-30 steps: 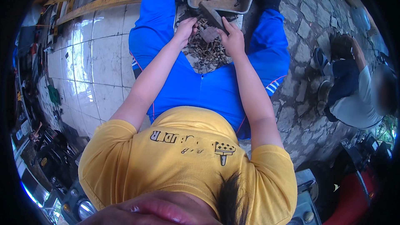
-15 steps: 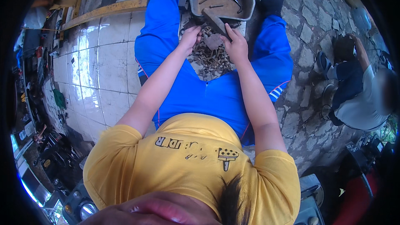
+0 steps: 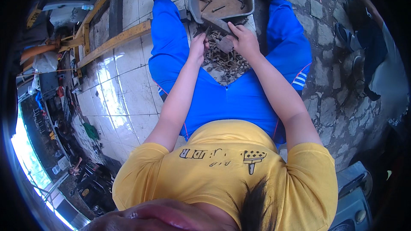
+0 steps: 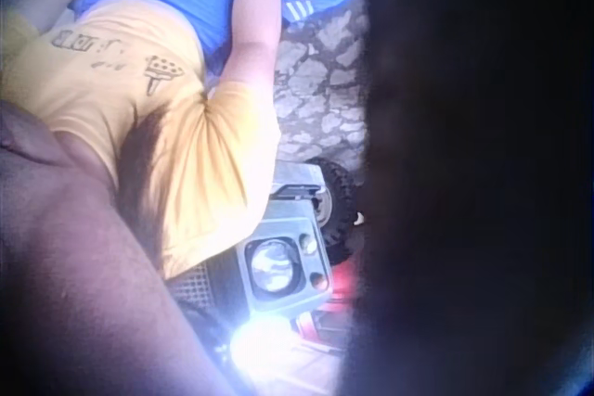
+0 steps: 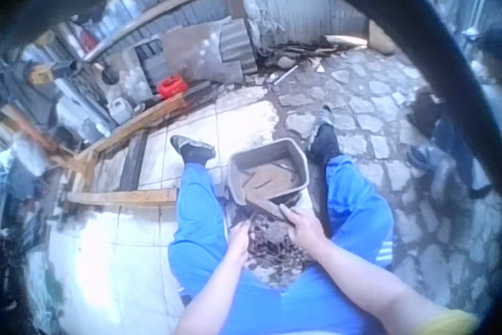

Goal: The person sits on the floor and uses a sanding block to sharpen small metal parts. They pick up each part, rub it against the block, and place it into a nearby container.

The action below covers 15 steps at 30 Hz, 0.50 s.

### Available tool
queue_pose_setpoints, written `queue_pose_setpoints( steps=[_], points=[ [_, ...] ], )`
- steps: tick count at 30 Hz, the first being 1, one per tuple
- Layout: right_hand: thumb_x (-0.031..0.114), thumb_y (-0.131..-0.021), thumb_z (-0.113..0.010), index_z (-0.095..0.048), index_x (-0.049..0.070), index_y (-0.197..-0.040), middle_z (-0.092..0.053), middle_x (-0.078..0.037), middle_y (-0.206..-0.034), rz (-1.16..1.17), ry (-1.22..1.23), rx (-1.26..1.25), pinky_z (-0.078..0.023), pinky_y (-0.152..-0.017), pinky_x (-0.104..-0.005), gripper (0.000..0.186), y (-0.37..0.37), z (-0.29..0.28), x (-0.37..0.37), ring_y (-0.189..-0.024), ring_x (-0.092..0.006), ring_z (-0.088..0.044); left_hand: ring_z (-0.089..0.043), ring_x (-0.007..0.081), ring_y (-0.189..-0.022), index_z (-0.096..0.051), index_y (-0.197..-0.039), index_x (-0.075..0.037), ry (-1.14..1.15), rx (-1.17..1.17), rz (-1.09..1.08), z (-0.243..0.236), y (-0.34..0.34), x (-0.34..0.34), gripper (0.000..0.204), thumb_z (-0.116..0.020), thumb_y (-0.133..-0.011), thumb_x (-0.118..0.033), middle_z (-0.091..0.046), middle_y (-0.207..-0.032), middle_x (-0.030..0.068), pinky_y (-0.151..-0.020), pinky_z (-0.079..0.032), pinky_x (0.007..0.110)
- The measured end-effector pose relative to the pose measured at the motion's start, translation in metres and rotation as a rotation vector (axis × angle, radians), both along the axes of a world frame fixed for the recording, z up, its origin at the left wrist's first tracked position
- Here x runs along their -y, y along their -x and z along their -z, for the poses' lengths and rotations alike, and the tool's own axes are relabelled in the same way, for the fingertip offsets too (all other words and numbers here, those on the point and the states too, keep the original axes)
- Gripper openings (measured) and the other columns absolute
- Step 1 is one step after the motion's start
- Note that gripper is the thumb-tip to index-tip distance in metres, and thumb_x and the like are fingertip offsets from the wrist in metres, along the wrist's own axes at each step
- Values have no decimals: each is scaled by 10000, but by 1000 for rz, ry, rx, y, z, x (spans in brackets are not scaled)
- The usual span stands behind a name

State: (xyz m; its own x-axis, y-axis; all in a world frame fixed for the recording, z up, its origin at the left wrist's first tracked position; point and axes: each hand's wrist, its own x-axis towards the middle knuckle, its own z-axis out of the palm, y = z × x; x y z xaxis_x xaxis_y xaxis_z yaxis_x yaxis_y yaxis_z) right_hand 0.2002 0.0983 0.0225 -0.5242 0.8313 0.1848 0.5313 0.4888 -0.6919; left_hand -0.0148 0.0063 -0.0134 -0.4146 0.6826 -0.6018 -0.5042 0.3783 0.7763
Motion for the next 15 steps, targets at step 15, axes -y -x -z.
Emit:
queue_pose_setpoints(
  steps=[15],
  points=[
    [293,-910,-780,-666,170,-1433,-696,-146,-1101,-35,4,-63,-562,-858,-474,549,-3,3,-2,-1023,-377,-694,-537,51,-601,-698,-1194,-97,5,19,-5,11,1,2,213,-550,-1117,-229,-582,-796,-51,-515,-421,232]
  ],
)
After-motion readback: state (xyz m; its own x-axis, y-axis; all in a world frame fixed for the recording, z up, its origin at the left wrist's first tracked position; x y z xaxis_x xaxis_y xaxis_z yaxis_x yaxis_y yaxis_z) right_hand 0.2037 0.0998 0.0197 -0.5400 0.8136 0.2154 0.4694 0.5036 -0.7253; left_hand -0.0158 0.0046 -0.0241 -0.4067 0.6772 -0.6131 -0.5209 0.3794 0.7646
